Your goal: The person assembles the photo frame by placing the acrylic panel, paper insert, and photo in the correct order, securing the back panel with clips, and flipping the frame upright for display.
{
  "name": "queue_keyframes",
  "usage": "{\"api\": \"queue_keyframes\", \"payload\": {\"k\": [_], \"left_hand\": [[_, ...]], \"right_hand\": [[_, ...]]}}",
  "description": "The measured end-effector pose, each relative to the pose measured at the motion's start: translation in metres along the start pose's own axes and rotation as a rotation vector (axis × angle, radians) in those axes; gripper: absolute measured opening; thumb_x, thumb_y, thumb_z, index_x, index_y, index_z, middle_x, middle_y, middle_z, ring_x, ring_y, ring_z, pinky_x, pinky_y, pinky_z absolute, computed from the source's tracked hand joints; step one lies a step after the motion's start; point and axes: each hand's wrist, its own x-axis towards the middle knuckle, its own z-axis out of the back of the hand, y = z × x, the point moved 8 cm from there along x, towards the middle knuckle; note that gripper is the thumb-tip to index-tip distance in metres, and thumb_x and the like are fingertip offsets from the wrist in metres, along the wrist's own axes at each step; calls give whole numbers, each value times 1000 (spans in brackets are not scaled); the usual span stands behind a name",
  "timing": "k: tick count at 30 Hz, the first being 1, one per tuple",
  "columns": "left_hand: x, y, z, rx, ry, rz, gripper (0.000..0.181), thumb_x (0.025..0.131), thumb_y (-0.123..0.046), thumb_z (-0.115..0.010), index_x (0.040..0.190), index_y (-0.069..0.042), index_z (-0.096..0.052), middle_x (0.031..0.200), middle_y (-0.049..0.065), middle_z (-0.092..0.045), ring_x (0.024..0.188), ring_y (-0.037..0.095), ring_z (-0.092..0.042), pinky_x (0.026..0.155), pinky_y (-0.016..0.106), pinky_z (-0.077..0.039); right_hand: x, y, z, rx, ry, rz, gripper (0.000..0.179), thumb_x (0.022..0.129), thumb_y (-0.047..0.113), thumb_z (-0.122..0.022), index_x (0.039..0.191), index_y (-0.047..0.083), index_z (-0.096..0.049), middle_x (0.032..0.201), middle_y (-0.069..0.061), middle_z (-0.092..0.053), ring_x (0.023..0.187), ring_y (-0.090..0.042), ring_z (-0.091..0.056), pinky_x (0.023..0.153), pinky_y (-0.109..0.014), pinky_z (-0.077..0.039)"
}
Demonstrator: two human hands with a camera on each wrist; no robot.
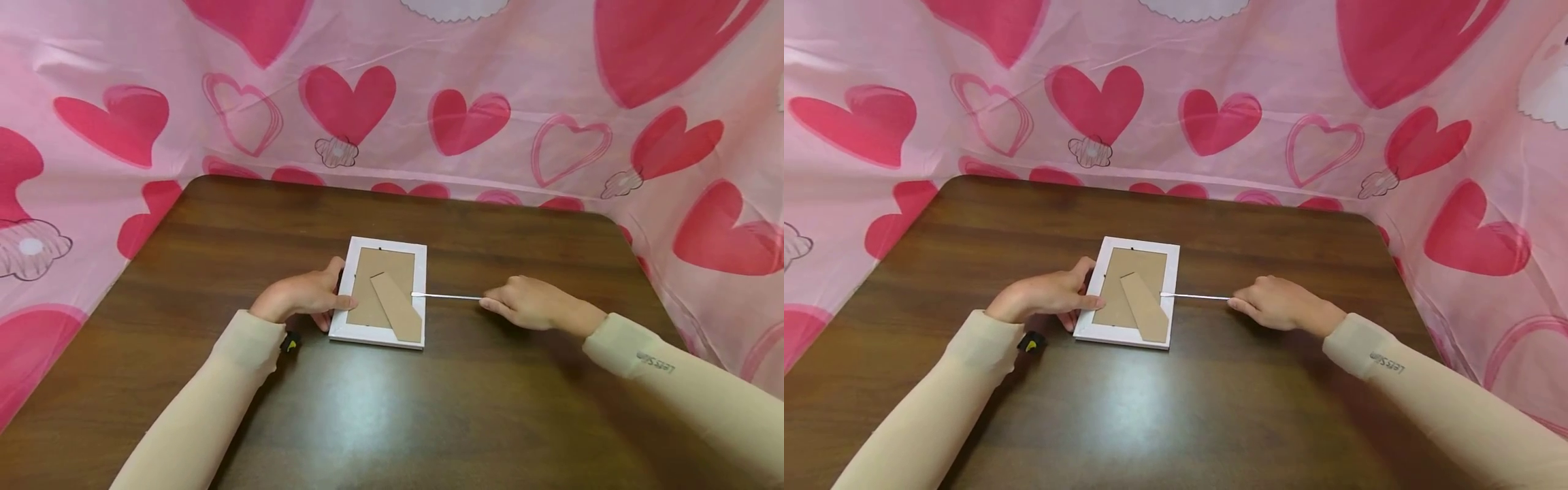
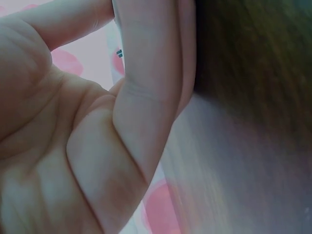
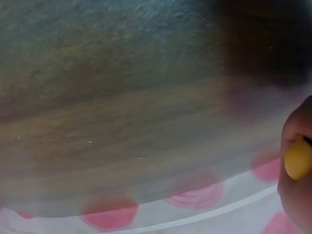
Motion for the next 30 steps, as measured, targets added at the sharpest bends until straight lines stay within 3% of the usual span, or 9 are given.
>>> {"api": "queue_keyframes", "payload": {"k": [2,6,14,20,26,30], "left_hand": [[0,-1,0,1,0,4,57,103,-19,-71,137,-5,-27,101,22,-61,55,23,-65,58,35,-62],[0,-1,-1,2,3,-5,56,103,-19,-71,136,-4,-28,99,21,-62,54,22,-65,58,34,-62],[-1,-1,-1,4,-4,-5,55,104,-19,-71,135,-3,-28,96,21,-62,53,21,-65,57,35,-62],[-2,-1,0,15,-2,8,58,104,-20,-71,137,-4,-27,98,21,-61,54,22,-64,58,34,-62],[-1,0,1,9,-2,-3,57,104,-18,-71,136,-3,-26,97,21,-61,53,22,-65,58,36,-62],[1,0,0,10,6,-8,57,104,-17,-70,136,-2,-25,96,22,-61,53,22,-65,58,36,-62]], "right_hand": [[-1,0,1,-23,-37,22,39,114,32,-53,75,24,-48,66,18,-27,57,2,-30,57,-24,-38],[0,0,0,-33,-52,22,38,113,31,-54,76,25,-49,66,18,-27,57,2,-32,58,-25,-38],[2,1,-1,-13,8,-19,37,114,34,-52,79,24,-57,66,18,-34,60,0,-41,63,-26,-44],[4,5,8,-29,58,-44,35,113,32,-53,81,22,-63,67,18,-43,64,-2,-49,68,-31,-50],[7,8,16,-77,98,-79,37,113,33,-55,77,23,-60,64,16,-42,63,-4,-49,68,-33,-51],[9,10,22,-93,129,-100,35,113,33,-53,83,22,-67,66,15,-49,66,-5,-53,72,-38,-55]]}}
